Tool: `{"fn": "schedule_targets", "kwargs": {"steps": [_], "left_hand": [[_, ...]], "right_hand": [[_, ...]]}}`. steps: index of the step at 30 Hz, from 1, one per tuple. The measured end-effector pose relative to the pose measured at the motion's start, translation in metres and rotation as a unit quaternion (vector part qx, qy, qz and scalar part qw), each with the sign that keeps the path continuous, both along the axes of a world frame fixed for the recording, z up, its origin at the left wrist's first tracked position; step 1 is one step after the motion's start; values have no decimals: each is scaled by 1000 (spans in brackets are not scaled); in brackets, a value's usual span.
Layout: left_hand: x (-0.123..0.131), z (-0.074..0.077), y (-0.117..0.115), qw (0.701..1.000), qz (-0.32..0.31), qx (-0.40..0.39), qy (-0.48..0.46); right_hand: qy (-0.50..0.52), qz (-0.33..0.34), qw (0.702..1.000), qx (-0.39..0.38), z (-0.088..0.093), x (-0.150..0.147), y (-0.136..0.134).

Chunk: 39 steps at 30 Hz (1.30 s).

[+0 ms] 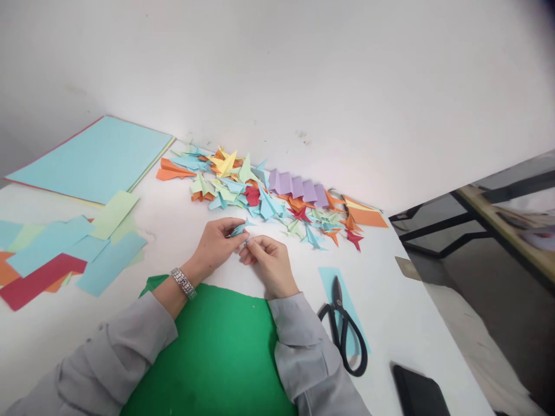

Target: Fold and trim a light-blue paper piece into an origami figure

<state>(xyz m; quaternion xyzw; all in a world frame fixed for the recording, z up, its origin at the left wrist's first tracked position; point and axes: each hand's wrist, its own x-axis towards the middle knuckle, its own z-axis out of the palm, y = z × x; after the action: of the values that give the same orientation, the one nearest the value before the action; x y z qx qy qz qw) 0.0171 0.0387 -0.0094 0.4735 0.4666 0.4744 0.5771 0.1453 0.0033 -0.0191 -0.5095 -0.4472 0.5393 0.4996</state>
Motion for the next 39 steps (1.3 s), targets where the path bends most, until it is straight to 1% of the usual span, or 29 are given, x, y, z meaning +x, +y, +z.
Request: {"fn": "schedule_targets", "kwargs": {"steps": [5, 9, 12, 16, 18, 24, 28, 31, 36, 39], "left_hand": [[0, 7, -3, 998, -42, -27, -36], [0, 9, -4, 997, -53, -34, -40], [0, 9, -4, 997, -50, -32, -54], [0, 10, -4, 992, -27, -81, -88], [0, 10, -4, 990, -28, -93, -104], [2, 10, -5, 991, -38, -79, -105], [2, 10, -5, 991, -42, -79, -103], [2, 8, -5, 995, -38, -44, -76], [2, 2, -7, 997, 1, 82, 1], [3, 0, -9, 988, -8, 148, 33]], "right_hand": [[35, -31, 999, 16, -1, 2, 1], [56, -51, 997, 13, -1, 2, 2], [65, -59, 996, 12, -1, 2, 2], [67, -60, 996, 12, -1, 1, 2], [61, -51, 997, 11, -1, 1, 1], [54, -44, 997, 18, -2, 1, 1], [54, -55, 997, 15, 0, 0, 1], [59, -71, 996, 20, 0, -1, 1], [83, -108, 990, 20, 0, -2, 2], [92, -119, 988, 20, 0, -2, 3]]}}
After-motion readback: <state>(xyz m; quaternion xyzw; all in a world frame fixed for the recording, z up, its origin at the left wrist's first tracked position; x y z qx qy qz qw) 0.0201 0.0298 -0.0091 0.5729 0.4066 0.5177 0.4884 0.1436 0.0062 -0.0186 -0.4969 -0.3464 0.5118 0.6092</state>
